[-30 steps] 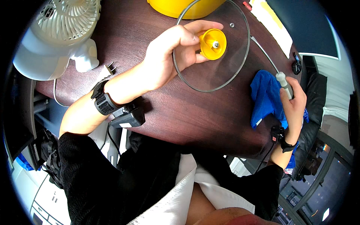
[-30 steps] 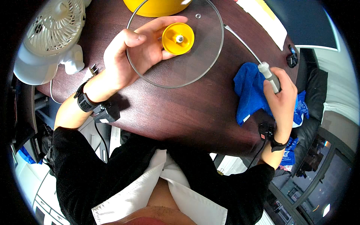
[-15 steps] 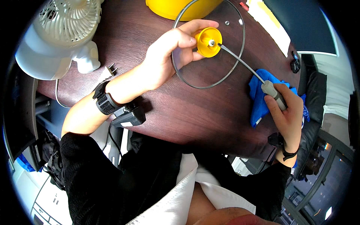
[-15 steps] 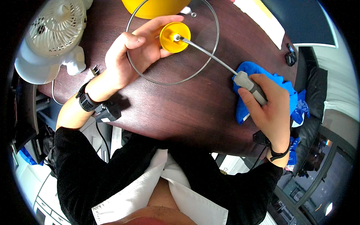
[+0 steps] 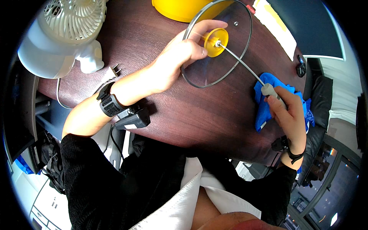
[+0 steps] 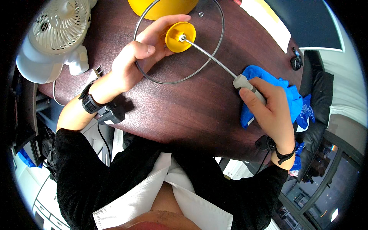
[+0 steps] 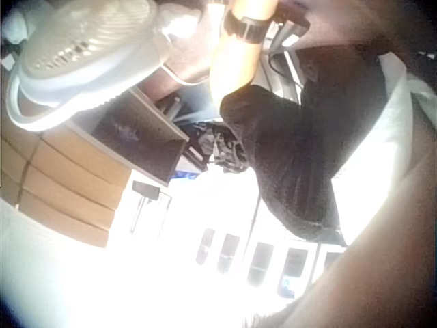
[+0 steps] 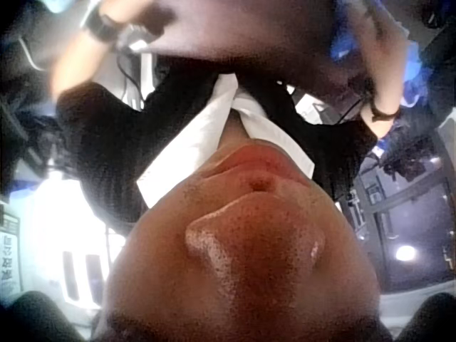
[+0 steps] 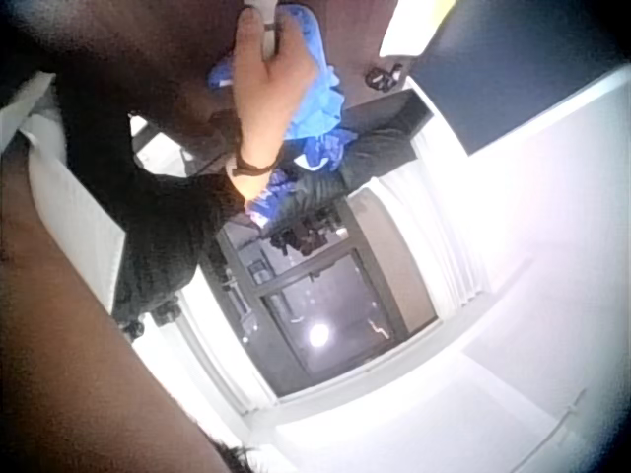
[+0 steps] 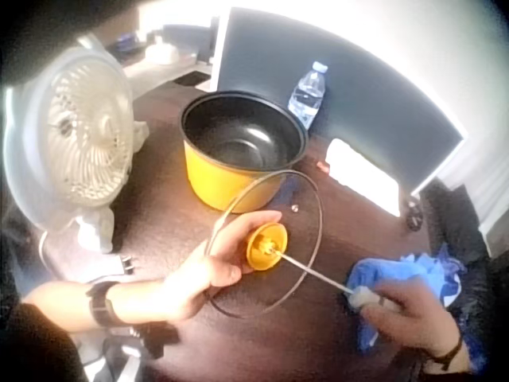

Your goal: The person assembles a yellow appliance by inserting a metal ring and a yellow plastic cap, then tightening a central screw with a screwdriver. The person then wipes the interior and exterior of the yellow appliance with a blue cloth.

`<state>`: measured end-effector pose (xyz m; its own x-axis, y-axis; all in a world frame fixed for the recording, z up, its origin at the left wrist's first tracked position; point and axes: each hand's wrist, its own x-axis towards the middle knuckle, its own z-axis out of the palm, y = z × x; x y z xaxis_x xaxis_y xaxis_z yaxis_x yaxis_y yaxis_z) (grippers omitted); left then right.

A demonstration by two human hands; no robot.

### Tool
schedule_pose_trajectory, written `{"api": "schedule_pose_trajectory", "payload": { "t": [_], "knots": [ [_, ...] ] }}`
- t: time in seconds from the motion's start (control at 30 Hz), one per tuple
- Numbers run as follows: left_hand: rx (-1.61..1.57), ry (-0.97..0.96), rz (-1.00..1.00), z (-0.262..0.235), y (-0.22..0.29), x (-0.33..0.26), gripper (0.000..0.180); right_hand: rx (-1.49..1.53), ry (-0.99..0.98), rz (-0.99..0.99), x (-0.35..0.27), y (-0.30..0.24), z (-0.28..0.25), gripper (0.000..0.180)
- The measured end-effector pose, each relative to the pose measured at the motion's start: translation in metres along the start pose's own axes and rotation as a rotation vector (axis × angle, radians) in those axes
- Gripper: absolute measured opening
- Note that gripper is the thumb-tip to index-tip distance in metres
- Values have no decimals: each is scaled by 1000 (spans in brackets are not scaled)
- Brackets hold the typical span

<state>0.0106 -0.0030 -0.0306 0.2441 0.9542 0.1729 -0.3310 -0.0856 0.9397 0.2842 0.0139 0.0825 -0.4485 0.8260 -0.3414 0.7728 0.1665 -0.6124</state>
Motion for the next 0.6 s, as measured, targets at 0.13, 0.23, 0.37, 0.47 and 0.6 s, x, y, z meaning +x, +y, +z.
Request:
{"api": "schedule_pose_trajectory", "payload": {
  "t": [0.13, 0.23, 0.37, 0.47, 0.6],
  "knots": [
    [23, -15, 4, -1, 4, 0, 83, 257, -142, 153, 3, -6, -8, 32],
    [100, -17, 24, -2, -1, -1, 85, 351, -216, 145, 4, -1, -8, 36],
    [168, -8, 72, -4, 3, 0, 85, 457, -290, 158, 7, -2, -6, 39],
    [188, 2, 44, -3, 10, -1, 85, 619, -359, 166, 8, 4, 0, 41],
    [149, -9, 28, -5, 6, 1, 84, 864, -462, 205, 8, 6, 12, 44]
  ]
}}
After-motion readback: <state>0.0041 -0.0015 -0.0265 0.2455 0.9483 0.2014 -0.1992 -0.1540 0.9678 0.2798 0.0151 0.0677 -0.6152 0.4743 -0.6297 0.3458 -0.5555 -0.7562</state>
